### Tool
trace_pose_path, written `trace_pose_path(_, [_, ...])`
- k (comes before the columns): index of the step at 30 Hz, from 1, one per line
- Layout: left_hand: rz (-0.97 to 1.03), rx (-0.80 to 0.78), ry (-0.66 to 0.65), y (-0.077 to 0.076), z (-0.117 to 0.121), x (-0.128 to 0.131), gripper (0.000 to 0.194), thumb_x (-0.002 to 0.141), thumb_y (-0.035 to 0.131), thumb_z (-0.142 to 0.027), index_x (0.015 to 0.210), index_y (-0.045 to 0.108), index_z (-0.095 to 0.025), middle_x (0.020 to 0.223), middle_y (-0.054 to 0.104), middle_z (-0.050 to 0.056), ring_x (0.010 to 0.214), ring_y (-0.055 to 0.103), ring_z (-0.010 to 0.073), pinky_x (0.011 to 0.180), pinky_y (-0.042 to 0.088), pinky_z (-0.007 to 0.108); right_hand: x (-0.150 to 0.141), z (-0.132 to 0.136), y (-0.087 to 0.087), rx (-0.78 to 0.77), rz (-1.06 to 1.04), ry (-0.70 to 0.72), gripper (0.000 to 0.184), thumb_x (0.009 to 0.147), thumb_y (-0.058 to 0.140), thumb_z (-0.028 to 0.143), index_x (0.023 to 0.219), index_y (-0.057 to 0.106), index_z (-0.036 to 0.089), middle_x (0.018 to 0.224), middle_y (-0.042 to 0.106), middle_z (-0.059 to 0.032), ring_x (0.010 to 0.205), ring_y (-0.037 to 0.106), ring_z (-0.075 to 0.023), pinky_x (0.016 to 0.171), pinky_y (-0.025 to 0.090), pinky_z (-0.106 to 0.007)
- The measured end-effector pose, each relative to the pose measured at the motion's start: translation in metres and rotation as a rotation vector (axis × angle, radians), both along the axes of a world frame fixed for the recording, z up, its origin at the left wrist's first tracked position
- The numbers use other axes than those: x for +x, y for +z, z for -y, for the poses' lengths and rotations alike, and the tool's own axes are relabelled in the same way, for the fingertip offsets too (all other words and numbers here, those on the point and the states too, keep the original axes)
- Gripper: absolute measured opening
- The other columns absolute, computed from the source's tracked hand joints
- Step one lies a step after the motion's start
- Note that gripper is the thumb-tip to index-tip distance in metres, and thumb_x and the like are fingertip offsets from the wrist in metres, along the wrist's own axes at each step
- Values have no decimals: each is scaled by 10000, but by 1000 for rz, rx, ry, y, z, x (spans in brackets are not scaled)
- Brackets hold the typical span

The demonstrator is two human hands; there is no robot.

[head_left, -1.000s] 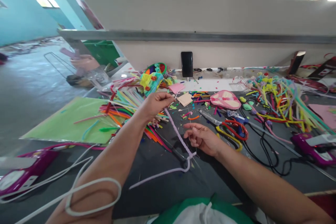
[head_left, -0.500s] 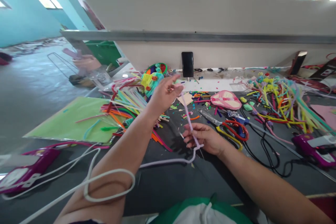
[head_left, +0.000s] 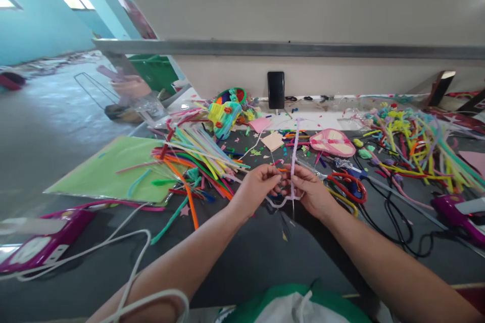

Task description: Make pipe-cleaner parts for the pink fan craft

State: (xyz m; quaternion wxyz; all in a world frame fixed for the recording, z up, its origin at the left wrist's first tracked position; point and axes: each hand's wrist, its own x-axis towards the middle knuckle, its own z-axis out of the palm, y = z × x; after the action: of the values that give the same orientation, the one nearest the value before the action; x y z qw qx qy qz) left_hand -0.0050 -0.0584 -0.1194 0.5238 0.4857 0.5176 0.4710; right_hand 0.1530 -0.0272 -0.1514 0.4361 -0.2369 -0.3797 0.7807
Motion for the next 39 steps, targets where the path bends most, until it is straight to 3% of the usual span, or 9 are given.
trace_pose_path(5, [9,-7,37,-10,-2,-1,197,723,645,-316,758,533,-158,589,581,-29,533,578,110,538,485,235,-4,2,-3,-24,91,21,375,700,736,256,1068,663,237,740,630,14,660,588,-111,682,503,-295])
trace_pose_path(14, [103,46,53,-15,0,2,174,744,640,-305,769,534,-168,571,582,-30,512,575,104,530,480,224,-3,2,-4,8,119,34,380,706,731,283,1072,651,217,711,619,11,637,562,-111,665,461,-273])
trace_pose_path(20, [162,71,43,-13,0,-5,216,765,634,-340,861,530,-177,716,626,-1,549,595,106,490,457,211,2,-2,2,46,67,-82,337,784,637,395,1066,632,210,849,649,-38,671,563,-132,595,429,-245])
trace_pose_path(26, [174,75,31,-11,1,-5,240,781,619,-363,904,520,-182,711,635,0,532,582,99,471,435,200,7,-5,4,50,100,-186,254,812,606,391,961,664,193,803,635,-23,564,473,-83,489,341,-203])
trace_pose_path(33, [108,96,69,-12,-1,-7,245,792,609,-369,918,502,-188,664,634,-8,493,559,90,427,391,175,3,-3,1,79,180,-168,326,762,649,422,1009,644,210,753,613,0,500,408,-67,434,279,-201])
trace_pose_path(39, [152,124,103,-8,-3,-11,240,768,635,-352,896,525,-181,702,640,3,515,566,93,436,416,184,-2,2,-5,98,286,-49,308,761,656,414,988,660,206,791,626,-6,600,495,-88,504,350,-205])
